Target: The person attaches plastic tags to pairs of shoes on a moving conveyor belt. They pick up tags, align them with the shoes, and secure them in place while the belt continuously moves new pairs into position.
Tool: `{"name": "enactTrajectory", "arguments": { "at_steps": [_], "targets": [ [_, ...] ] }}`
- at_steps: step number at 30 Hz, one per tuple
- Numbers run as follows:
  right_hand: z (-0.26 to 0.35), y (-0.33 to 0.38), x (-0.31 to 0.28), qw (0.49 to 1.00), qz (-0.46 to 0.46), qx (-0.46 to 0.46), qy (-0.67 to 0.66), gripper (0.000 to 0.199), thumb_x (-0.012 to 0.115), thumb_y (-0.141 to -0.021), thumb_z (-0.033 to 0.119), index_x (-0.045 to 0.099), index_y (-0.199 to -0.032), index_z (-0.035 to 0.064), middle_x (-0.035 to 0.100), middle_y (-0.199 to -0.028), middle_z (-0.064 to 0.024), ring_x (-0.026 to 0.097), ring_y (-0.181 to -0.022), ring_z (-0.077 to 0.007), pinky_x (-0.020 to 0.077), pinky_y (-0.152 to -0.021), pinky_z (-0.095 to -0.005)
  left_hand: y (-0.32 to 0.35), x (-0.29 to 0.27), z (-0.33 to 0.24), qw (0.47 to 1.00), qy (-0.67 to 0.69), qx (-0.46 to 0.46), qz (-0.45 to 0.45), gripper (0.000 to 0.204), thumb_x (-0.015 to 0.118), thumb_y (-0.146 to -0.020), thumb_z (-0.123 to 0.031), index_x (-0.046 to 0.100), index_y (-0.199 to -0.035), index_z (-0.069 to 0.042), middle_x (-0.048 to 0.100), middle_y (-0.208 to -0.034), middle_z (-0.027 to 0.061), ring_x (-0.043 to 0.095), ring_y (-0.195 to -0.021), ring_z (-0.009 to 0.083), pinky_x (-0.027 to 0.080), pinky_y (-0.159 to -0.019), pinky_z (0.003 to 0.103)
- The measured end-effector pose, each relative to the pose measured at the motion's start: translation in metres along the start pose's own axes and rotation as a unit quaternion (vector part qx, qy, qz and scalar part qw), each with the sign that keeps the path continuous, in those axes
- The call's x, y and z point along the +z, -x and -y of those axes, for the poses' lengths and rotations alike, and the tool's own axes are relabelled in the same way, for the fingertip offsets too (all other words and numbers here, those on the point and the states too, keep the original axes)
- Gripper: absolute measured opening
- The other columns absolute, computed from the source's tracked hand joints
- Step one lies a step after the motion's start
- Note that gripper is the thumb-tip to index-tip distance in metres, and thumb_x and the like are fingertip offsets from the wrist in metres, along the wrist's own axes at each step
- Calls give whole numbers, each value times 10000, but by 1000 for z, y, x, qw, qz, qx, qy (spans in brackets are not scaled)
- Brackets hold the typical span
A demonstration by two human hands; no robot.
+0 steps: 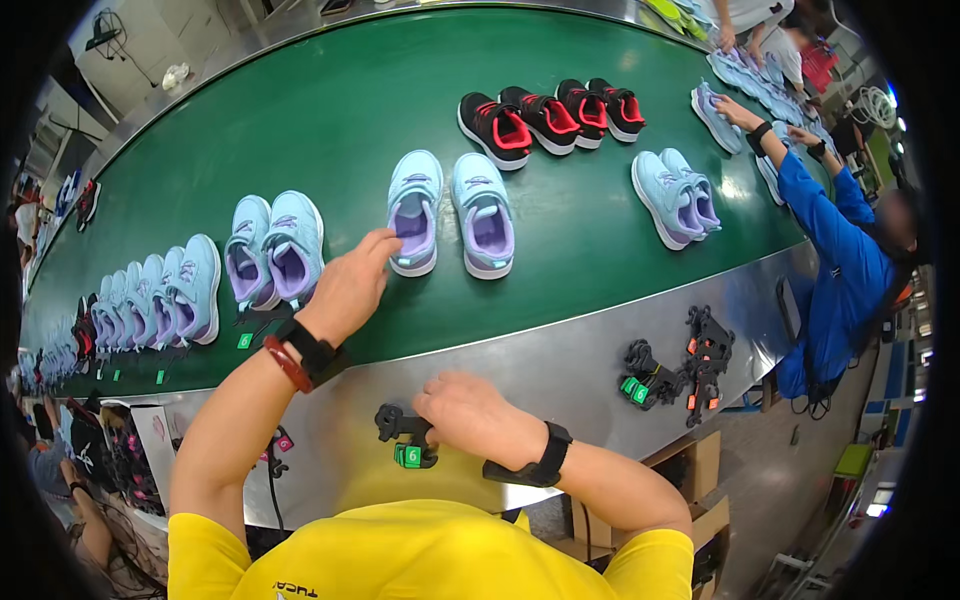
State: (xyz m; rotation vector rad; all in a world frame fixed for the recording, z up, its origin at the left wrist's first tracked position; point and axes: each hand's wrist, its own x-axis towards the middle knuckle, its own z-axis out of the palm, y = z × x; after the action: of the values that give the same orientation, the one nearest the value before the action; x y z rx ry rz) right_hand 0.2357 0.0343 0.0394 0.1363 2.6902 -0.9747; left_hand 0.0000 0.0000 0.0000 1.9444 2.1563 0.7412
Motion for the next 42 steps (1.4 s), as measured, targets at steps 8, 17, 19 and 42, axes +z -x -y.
{"name": "enactTrajectory", "arguments": {
  "at_steps": [8,17,19,42],
  "targets": [
    [-43,0,-11,904,-92,115,-401,155,630,-932,151,514,-979,60,639,-770,-46,644,-725,-167,491,-638,-287,-5,11,5,997,79,18,0,104,514,-890,-30,572,-975,-44,619,-949,122,623,-830,382,505,-710,456],
    [-52,-28,-29,819,-182,241,-489,196,485,-1013,180,497,-1141,32,610,-691,-20,591,-519,-98,464,-474,-252,14,12,-15,995,91,-17,-27,56,595,-871,-41,581,-926,-46,596,-916,118,623,-788,363,504,-662,443],
    [-53,-28,-28,814,-188,241,-495,200,476,-1023,182,501,-1151,31,606,-692,-8,587,-523,-89,459,-477,-244,16,12,-17,995,88,-21,-33,54,601,-867,-40,582,-917,-46,596,-911,117,624,-779,362,506,-655,443],
    [-104,-3,-100,960,-271,34,66,296,626,-829,2,600,-1122,29,599,-1188,-136,591,-1036,-354,498,-879,-426,19,-16,-37,991,-74,-23,107,358,576,-857,-77,631,-1204,-143,634,-955,164,667,-728,326,523,-597,441]
  ]
}}
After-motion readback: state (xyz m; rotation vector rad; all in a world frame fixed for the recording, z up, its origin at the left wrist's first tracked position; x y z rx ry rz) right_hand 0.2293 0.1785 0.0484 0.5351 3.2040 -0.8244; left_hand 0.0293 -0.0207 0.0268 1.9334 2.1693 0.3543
